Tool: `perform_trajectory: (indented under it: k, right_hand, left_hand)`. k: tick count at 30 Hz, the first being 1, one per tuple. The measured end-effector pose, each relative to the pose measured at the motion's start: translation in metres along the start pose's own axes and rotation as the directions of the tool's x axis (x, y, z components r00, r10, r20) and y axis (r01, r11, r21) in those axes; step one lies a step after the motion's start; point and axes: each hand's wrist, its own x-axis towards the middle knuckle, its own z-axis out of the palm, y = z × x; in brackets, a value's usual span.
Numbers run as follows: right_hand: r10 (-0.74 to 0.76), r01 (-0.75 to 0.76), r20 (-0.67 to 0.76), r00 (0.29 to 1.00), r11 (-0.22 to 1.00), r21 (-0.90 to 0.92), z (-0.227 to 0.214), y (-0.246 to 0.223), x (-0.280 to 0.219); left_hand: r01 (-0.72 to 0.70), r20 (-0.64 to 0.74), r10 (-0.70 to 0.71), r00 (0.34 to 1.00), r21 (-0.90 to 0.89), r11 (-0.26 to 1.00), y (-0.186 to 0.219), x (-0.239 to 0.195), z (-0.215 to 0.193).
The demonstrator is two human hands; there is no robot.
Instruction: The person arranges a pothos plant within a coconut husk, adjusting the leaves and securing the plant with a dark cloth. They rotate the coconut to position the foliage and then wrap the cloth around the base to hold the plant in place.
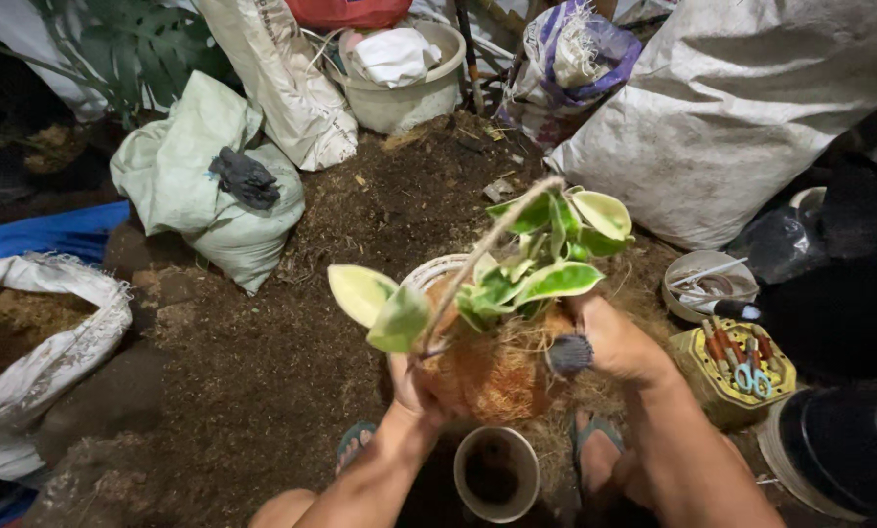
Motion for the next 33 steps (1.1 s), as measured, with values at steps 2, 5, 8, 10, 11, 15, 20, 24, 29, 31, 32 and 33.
perform_trajectory:
  k: [2, 5, 8, 10, 11, 15, 20, 24, 29, 31, 32, 33]
  right_hand:
    - [0.054, -0.054, 0.038, 0.998, 0.999, -0.01, 0.005, -0.014, 0.001]
    - [0.218, -0.218, -0.013, 0.976, 0.974, -0.062, 0.013, -0.025, 0.004]
    - [0.29, -0.289, 0.004, 0.957, 0.956, -0.038, 0.016, -0.024, 0.008]
    - [0.225, -0.217, 0.062, 0.972, 0.969, -0.116, 0.015, -0.02, 0.01]
    - [0.192, -0.177, 0.09, 0.977, 0.972, -0.152, 0.013, -0.017, 0.012]
    - [0.184, -0.181, 0.025, 0.983, 0.98, -0.077, 0.007, -0.008, 0.01]
    - [0.594, -0.596, -0.097, 0.798, 0.803, 0.012, 0.016, -0.007, 0.009]
    - [0.144, -0.154, -0.089, 0.986, 0.982, -0.11, 0.032, -0.008, 0.017]
    - [0.01, -0.04, -0.268, 0.963, 0.993, -0.107, 0.043, 0.006, 0.009]
    - [0.069, -0.042, -0.32, 0.945, 0.995, 0.093, 0.044, 0.017, 0.001]
    - [-0.02, 0.033, -0.338, 0.941, 0.999, 0.033, 0.044, 0.024, 0.001]
    - [-0.109, 0.106, -0.353, 0.929, 0.994, -0.029, 0.045, 0.031, 0.0]
  left_hand:
    - [-0.039, -0.04, 0.04, 0.998, 0.037, 0.999, -0.002, -0.001, 0.004]
    - [0.062, -0.184, -0.045, 0.982, 0.088, 0.994, -0.003, -0.004, 0.018]
    - [0.058, -0.056, -0.068, 0.996, -0.172, 0.983, 0.0, -0.012, 0.03]
    - [-0.003, 0.049, 0.005, 0.999, -0.042, 0.999, 0.003, -0.016, 0.033]
    - [-0.037, 0.106, 0.035, 0.994, 0.023, 0.999, 0.006, -0.016, 0.033]
    - [-0.113, 0.026, 0.114, 0.993, -0.024, 0.993, 0.003, -0.001, 0.026]
    - [-0.053, 0.069, 0.045, 0.997, 0.119, 0.991, -0.008, -0.019, -0.001]
    - [0.001, -0.024, -0.006, 1.0, -0.22, 0.975, -0.014, 0.002, 0.002]
    - [-0.161, 0.013, 0.166, 0.986, -0.188, 0.969, -0.002, 0.012, 0.01]
    - [-0.103, -0.265, 0.077, 0.961, -0.084, 0.991, -0.003, 0.01, 0.014]
    - [-0.058, -0.401, 0.039, 0.915, -0.036, 0.998, -0.004, 0.008, 0.016]
    - [-0.086, -0.356, 0.053, 0.933, -0.078, 0.993, -0.007, 0.007, 0.017]
